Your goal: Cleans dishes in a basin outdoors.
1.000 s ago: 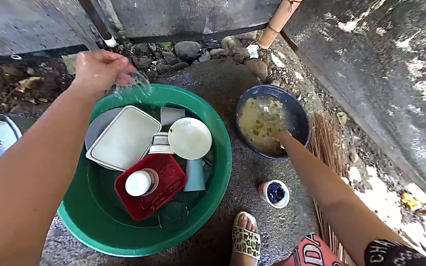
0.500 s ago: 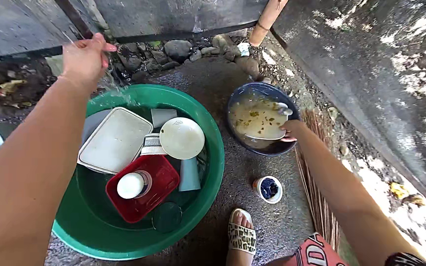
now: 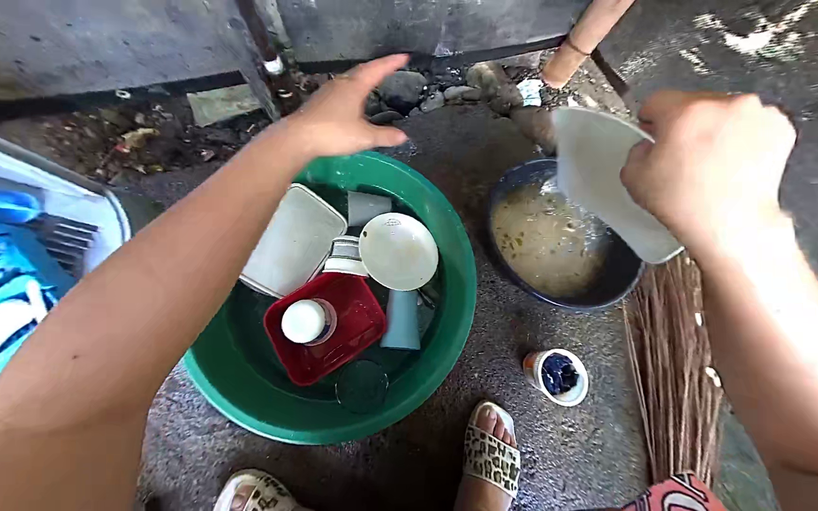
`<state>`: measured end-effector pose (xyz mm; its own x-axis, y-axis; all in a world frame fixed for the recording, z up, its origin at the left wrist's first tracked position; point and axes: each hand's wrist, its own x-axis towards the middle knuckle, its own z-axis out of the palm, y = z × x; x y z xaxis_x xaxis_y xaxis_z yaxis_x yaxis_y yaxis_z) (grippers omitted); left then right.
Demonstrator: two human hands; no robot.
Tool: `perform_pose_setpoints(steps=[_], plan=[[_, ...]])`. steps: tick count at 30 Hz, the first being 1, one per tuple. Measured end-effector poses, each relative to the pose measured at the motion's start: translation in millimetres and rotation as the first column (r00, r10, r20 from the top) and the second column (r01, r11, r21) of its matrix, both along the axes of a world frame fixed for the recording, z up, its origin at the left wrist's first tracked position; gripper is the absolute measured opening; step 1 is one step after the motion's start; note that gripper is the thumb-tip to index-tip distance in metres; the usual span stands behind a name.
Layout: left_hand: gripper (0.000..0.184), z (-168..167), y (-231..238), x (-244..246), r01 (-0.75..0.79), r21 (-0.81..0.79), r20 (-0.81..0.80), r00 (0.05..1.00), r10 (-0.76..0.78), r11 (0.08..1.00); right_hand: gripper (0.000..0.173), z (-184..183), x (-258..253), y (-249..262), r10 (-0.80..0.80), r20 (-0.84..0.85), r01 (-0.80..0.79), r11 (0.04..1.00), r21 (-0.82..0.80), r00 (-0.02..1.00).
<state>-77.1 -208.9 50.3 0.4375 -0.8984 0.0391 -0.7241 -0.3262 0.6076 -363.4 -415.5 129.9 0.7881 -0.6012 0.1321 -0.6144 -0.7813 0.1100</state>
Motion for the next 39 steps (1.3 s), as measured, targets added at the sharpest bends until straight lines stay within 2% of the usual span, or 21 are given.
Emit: perform_pose_setpoints(steps=[3,4,6,7,8,10,11,14,15,17,20,22,24,25,27,29,31,33,34,36,39], plan=[[0.092,19,-6,-30,0.188,-0.036,0.057,0.981,-0.186,0.982,0.016,0,27,42,0.335,0.147,-0.333,0.942,-0.039,0.931],[0.083,21,-5,-33,0.229,-0.063,0.066,0.972,-0.225,0.971,0.017,-6,39,52,0.442,0.204,-0.440,0.896,-0.060,0.873],[0.044,22,3,-31,0.240,-0.140,0.152,0.964,-0.219,0.961,0.018,-24,65,65,0.606,0.309,-0.608,0.788,-0.101,0.733],[0.030,22,10,-24,0.219,-0.147,0.214,0.959,-0.185,0.965,0.017,-33,78,66,0.644,0.354,-0.660,0.746,-0.092,0.678],[0.028,23,20,-16,0.178,-0.103,0.251,0.957,-0.148,0.979,0.019,-39,89,63,0.639,0.373,-0.681,0.732,-0.028,0.672],[0.029,19,45,4,0.073,0.000,0.305,0.950,-0.069,0.997,0.045,-40,102,51,0.521,0.306,-0.590,0.780,0.207,0.797],[0.029,11,57,15,0.020,0.035,0.330,0.943,-0.030,0.999,0.050,-42,105,37,0.440,0.258,-0.504,0.813,0.292,0.860],[0.029,-26,90,42,-0.108,0.096,0.366,0.928,0.066,0.990,0.034,-65,97,-23,0.109,0.065,-0.126,0.915,0.384,0.992],[0.029,-39,98,48,-0.149,0.094,0.360,0.927,0.106,0.984,0.034,-78,90,-46,-0.027,-0.052,0.045,0.923,0.381,0.998],[0.031,-65,111,54,-0.213,0.090,0.310,0.934,0.176,0.973,0.040,-115,63,-91,-0.238,-0.265,0.327,0.868,0.374,0.934],[0.031,-97,115,59,-0.265,0.119,0.237,0.944,0.232,0.957,0.040,-191,-6,-147,-0.351,-0.444,0.523,0.771,0.362,0.825],[0.032,-113,112,64,-0.301,0.200,0.184,0.946,0.266,0.933,0.042,-225,-49,-151,-0.419,-0.491,0.627,0.664,0.408,0.763],[0.035,-125,107,71,-0.369,0.275,0.160,0.928,0.336,0.888,0.050,-249,-69,-146,-0.470,-0.473,0.667,0.529,0.525,0.745],[0.038,-127,104,73,-0.430,0.296,0.149,0.903,0.403,0.853,0.054,-261,-72,-144,-0.484,-0.465,0.670,0.494,0.553,0.741],[0.047,-126,95,73,-0.562,0.327,0.155,0.825,0.543,0.760,0.058,-283,-67,-140,-0.559,-0.475,0.729,0.445,0.520,0.680],[0.055,-120,78,64,-0.645,0.327,0.215,0.763,0.610,0.691,0.060,-288,-66,-133,-0.616,-0.464,0.764,0.422,0.487,0.636],[0.059,-119,62,61,-0.648,0.291,0.364,0.755,0.545,0.704,0.059,-286,-69,-132,-0.660,-0.451,0.784,0.373,0.497,0.600],[0.063,-118,49,60,-0.592,0.270,0.392,0.788,0.474,0.760,0.059,-282,-76,-139,-0.656,-0.477,0.796,0.351,0.493,0.585],[0.064,-117,45,61,-0.568,0.268,0.339,0.811,0.476,0.778,0.054,-278,-80,-141,-0.654,-0.470,0.788,0.351,0.505,0.592],[0.068,-117,42,68,-0.554,0.270,0.188,0.833,0.521,0.788,0.056,-272,-91,-144,-0.761,-0.328,0.725,0.257,0.639,0.559],[0.073,-116,46,84,-0.555,0.280,-0.067,0.803,0.593,0.783,0.060,-274,-113,-150,-0.858,-0.111,0.447,0.147,0.883,0.502]])
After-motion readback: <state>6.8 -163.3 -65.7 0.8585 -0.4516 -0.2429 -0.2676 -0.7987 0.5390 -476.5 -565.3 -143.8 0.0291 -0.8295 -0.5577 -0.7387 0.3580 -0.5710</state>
